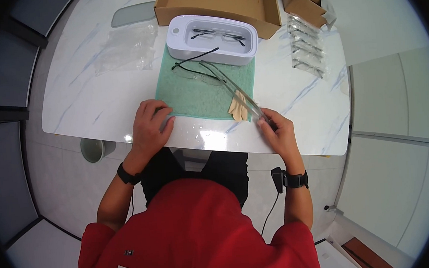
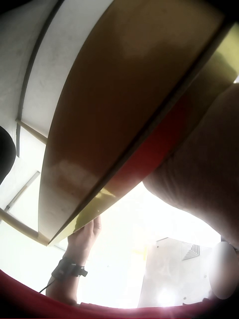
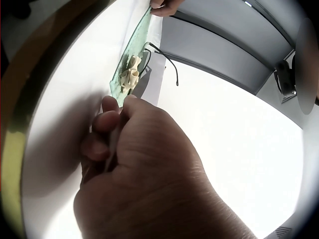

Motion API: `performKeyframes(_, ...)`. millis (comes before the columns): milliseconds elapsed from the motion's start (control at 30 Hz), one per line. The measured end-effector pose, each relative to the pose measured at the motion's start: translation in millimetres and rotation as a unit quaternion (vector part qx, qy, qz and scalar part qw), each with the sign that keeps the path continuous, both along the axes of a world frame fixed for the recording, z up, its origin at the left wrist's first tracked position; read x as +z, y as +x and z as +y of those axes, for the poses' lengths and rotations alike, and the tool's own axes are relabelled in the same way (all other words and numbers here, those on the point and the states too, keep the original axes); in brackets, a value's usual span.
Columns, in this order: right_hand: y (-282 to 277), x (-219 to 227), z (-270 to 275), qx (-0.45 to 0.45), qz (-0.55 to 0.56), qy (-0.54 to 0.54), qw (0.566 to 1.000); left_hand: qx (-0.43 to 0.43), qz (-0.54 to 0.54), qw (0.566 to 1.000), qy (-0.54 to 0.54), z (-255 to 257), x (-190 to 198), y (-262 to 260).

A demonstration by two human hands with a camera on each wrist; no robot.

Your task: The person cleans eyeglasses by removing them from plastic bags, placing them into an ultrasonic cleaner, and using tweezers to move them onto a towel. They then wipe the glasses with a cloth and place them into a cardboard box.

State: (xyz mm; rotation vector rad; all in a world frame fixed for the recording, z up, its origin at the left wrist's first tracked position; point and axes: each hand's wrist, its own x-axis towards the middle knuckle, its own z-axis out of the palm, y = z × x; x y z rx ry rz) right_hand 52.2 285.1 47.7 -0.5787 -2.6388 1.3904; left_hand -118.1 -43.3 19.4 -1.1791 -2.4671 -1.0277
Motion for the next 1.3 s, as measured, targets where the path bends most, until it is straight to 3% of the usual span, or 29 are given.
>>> performKeyframes(1300,-3.6,-6.8,4.2,0.016,0.015,-0.012,1.0,0.0,0.0,1.0,0.018,2.2,3.4,1.0)
